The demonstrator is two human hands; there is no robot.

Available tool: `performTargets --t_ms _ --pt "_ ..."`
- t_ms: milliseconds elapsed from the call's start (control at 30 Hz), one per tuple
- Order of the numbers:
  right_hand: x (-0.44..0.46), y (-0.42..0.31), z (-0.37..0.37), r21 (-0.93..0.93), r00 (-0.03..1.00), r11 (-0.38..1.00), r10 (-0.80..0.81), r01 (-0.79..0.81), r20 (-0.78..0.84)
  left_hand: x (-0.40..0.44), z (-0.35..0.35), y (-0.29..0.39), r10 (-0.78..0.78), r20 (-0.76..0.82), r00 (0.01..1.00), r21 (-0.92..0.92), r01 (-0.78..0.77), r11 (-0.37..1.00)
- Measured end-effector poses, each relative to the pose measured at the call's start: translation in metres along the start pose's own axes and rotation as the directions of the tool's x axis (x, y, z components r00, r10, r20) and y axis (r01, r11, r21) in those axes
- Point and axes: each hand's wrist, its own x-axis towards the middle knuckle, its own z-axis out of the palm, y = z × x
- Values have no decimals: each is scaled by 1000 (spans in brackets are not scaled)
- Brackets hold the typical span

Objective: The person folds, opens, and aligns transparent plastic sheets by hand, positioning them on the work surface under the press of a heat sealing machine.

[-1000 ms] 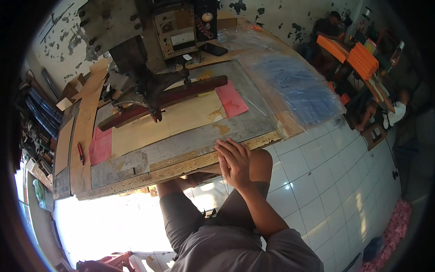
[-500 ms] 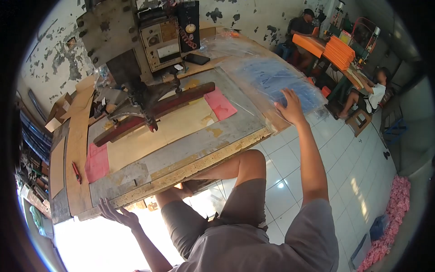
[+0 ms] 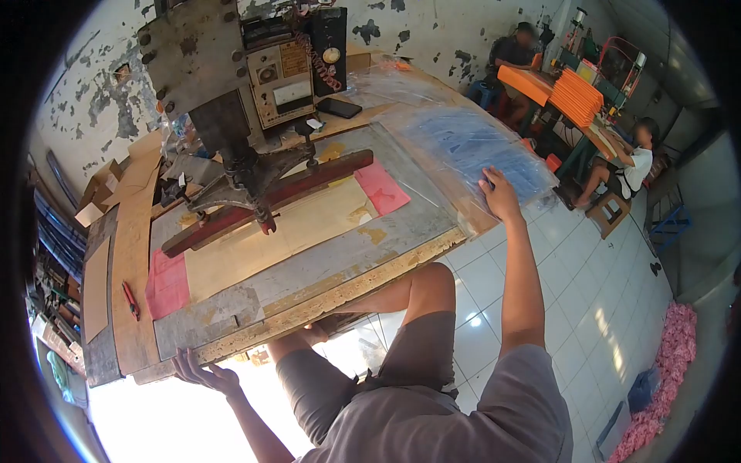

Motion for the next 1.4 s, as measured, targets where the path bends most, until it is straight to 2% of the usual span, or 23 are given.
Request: performTargets --t_ms 133,233,633,833,1400 --pt "3 -7 27 -231 993 968 79 -97 -86 4 1 5 1 -21 1000 -23 -1 1000" --pt "-9 -29 27 -280 984 946 132 -161 -118 4 2 6 5 -38 999 -28 -6 1000" --pt "-17 -41 19 -155 979 972 158 -178 -128 3 6 4 18 -47 999 -36 -20 999" --pt "-19 -44 19 -158 972 965 190 -210 -135 0 8 4 -3 -51 999 -25 1 1000" --pt "-21 -46 17 -125 977 977 154 -173 -148 1 13 4 9 -88 996 -41 -13 999"
